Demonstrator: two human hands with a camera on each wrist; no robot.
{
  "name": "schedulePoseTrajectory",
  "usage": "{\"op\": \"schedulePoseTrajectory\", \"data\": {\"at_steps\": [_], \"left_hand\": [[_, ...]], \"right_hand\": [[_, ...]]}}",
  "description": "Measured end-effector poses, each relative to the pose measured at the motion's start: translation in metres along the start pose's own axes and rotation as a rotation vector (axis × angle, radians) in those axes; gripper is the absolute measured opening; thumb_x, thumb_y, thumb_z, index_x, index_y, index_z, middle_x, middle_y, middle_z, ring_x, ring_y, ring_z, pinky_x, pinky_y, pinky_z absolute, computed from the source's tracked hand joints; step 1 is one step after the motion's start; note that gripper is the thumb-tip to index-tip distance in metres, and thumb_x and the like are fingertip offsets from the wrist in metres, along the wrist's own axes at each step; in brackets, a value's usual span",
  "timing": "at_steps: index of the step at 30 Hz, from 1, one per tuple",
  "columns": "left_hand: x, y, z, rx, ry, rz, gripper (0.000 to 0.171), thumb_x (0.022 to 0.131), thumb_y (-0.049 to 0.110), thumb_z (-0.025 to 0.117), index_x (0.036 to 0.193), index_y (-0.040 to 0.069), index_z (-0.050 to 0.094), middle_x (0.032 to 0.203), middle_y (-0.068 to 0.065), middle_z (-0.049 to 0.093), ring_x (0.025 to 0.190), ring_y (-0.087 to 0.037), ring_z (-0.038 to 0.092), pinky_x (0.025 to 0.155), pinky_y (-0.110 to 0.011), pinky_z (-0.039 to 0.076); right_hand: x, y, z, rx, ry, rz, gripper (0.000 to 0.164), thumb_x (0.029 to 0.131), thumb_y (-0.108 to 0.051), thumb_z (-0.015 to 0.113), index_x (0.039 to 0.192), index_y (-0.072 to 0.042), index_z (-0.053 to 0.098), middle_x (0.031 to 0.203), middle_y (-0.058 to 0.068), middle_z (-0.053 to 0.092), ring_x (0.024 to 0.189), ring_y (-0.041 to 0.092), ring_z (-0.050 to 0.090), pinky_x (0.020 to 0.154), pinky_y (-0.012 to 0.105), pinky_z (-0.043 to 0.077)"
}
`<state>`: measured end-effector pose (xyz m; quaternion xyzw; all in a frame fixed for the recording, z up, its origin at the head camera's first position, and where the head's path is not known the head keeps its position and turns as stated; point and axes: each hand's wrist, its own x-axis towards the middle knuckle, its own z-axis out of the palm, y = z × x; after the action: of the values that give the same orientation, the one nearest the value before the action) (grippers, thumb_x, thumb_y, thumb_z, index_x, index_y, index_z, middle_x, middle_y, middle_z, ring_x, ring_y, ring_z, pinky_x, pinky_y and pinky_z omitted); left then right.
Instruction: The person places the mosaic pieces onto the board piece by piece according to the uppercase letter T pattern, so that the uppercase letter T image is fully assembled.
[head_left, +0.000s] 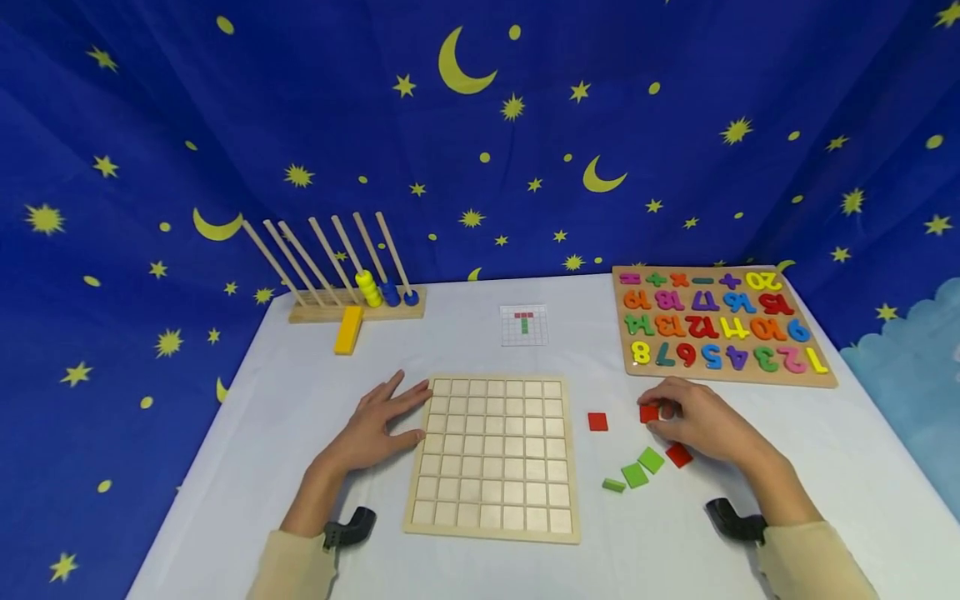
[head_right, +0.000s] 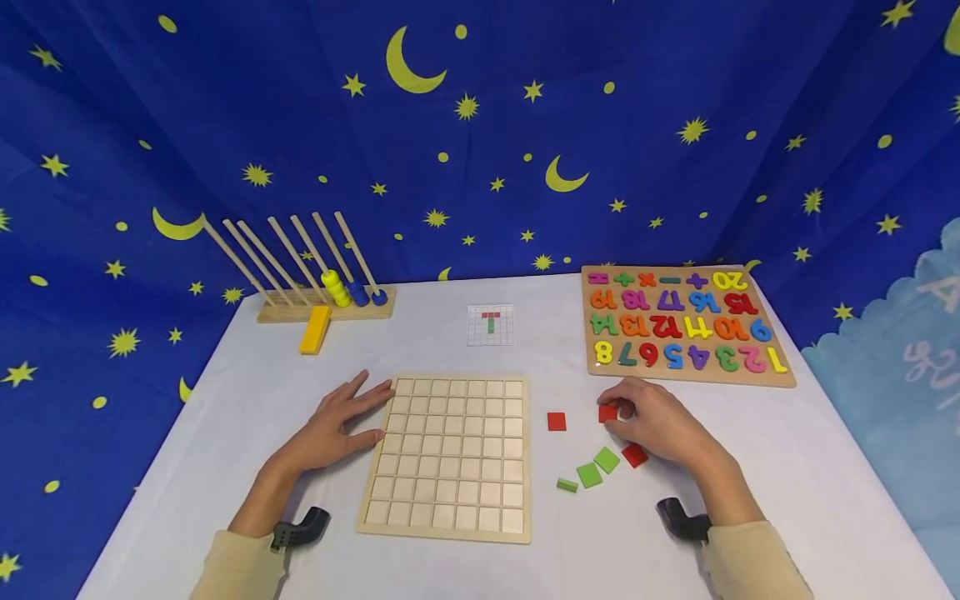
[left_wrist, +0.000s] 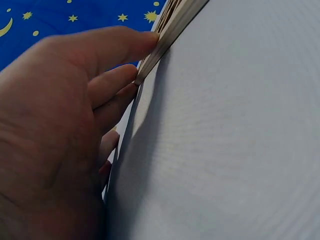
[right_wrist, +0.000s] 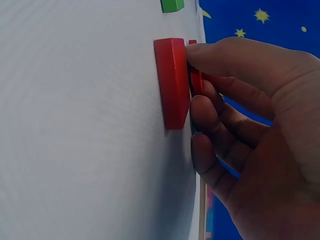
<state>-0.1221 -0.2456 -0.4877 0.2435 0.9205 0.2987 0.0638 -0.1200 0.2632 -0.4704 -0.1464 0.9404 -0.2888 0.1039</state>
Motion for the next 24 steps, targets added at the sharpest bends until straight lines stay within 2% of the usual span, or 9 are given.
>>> {"op": "schedulePoseTrajectory", "data": {"at_steps": [6,16,24], "left_hand": [[-0.001,0.002,-0.001,0.001,-0.011,-0.034,0.071,0.084,0.046,0.071,0.146,0.025,0.044,0.151,0.013,0.034,0.145,-0.025,0.008,0.111,-0.054,0.007],[0.000,0.003,-0.001,-0.001,-0.011,-0.058,0.072,0.082,0.046,0.073,0.145,0.025,0.045,0.150,0.014,0.035,0.145,-0.024,0.009,0.111,-0.054,0.008],[0.000,0.003,-0.001,-0.005,0.004,-0.041,0.071,0.081,0.046,0.073,0.144,0.025,0.047,0.149,0.013,0.036,0.145,-0.024,0.010,0.110,-0.055,0.009]], "right_hand": [[0.002,-0.001,-0.001,0.012,-0.010,0.001,0.028,0.080,-0.022,0.079,0.107,-0.020,0.070,0.089,-0.006,0.058,0.082,0.016,0.051,0.070,0.030,0.047],[0.004,-0.007,0.000,0.070,-0.021,-0.014,0.028,0.079,-0.021,0.079,0.104,-0.020,0.068,0.087,-0.004,0.057,0.080,0.017,0.050,0.066,0.028,0.046],[0.009,-0.015,0.003,0.104,-0.002,-0.039,0.029,0.077,-0.018,0.080,0.103,-0.018,0.067,0.086,-0.002,0.057,0.079,0.018,0.051,0.065,0.028,0.047]]}}
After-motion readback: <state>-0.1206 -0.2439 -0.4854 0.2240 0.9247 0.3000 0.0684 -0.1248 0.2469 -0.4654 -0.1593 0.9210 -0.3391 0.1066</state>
